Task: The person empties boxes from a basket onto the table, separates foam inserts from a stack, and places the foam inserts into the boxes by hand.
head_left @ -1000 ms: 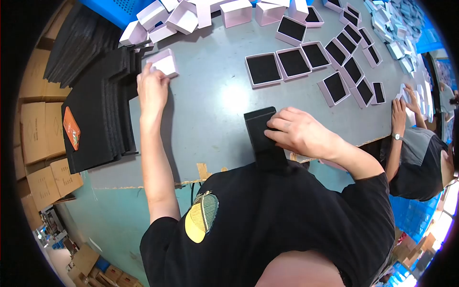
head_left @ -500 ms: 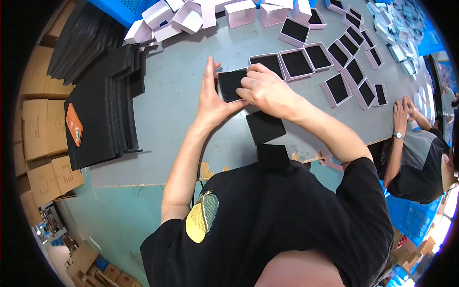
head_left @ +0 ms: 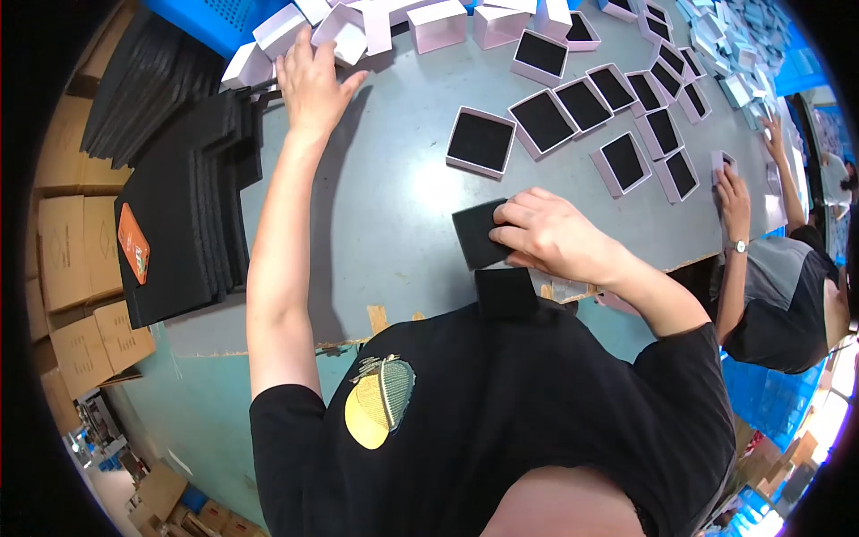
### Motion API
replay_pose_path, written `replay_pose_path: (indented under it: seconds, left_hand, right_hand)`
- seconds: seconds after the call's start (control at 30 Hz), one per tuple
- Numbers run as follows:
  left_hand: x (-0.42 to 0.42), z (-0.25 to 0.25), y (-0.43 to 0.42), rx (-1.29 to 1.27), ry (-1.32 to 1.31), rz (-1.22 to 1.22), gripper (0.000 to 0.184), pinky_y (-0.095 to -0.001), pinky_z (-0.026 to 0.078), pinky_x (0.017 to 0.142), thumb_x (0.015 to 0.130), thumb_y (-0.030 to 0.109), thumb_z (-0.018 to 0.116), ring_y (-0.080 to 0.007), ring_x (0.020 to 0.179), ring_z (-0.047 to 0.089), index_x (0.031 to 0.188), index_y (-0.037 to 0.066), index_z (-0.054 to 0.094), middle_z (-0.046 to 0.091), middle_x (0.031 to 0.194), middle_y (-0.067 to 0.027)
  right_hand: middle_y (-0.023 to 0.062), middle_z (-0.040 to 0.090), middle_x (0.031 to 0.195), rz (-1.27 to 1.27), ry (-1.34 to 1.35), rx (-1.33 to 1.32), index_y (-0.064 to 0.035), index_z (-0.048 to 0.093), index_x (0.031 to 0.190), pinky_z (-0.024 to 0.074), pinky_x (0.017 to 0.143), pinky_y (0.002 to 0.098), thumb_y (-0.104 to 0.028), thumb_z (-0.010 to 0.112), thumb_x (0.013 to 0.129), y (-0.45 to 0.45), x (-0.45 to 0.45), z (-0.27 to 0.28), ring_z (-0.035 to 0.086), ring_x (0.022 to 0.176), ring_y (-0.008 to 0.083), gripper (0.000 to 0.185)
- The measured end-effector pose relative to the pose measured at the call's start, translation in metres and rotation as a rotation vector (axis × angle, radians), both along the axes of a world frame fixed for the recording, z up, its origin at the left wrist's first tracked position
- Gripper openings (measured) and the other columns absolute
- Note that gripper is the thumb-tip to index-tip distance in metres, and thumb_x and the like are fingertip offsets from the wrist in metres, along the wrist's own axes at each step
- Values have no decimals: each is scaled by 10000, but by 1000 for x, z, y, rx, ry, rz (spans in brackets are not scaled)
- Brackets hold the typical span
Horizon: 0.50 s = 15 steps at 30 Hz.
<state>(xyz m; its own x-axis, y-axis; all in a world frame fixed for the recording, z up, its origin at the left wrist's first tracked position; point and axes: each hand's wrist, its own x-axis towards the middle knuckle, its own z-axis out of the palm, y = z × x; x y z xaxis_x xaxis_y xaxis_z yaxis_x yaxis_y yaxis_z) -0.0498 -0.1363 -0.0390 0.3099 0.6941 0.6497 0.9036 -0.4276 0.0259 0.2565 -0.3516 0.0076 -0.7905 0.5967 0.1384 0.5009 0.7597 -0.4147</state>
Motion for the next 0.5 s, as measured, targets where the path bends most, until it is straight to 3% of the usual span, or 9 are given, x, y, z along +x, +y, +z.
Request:
replay_pose_path:
  seconds: [0.07,0.13,0.23,0.3,0.37,0.43,0.5]
  left_hand:
    - [-2,-8,8,6,-58,34,477,-552,369,1059,680,303,873,-411,1236,499,1022,40,670,511,1355,-247]
    - [1,-2,3,57,-106,49,385,-494,423,1001,673,283,860,-413,1180,531,893,30,671,570,1278,-253]
    - [-6,33,-40,-142,-342,1,521,-470,469,968,691,236,809,-416,1146,552,1108,30,576,587,1244,-234]
    - [-14,46,-82,-472,-330,88,643,-448,483,958,699,226,795,-398,1116,587,1236,37,495,596,1242,-209]
    - [-20,31,-118,-655,-418,-79,762,-419,483,977,666,178,824,-344,1127,612,1322,40,462,602,1251,-175]
    - [-12,12,-146,-840,-645,-278,971,-405,469,1016,617,110,851,-276,1166,597,1460,59,372,601,1251,-150]
    - [0,-2,-165,-852,-742,-309,1122,-397,452,1052,581,66,867,-254,1162,589,1539,79,283,595,1247,-138]
  right_hand:
    - [78,648,942,-10,86,133,-46,711,938,485,841,386,-134,746,749,-5,4,-16,612,906,252,212]
    - [76,672,942,-76,165,89,-49,725,963,492,840,379,-123,749,760,-3,10,-9,623,904,255,217]
    - [66,704,944,-266,332,79,-59,738,988,504,833,368,-96,754,773,9,14,8,640,906,254,218]
    - [80,727,950,-401,508,61,-54,756,1008,520,855,360,-1,750,766,23,9,23,664,942,245,248]
    - [74,729,957,-463,640,35,-53,767,1004,518,849,346,-6,767,756,39,-9,20,657,940,227,253]
    - [38,717,927,-344,685,100,-65,769,999,506,835,353,-38,779,740,52,-35,9,642,943,221,261]
    - [11,693,909,-163,514,329,-85,762,961,479,860,375,-71,776,716,59,-58,-1,624,945,216,246]
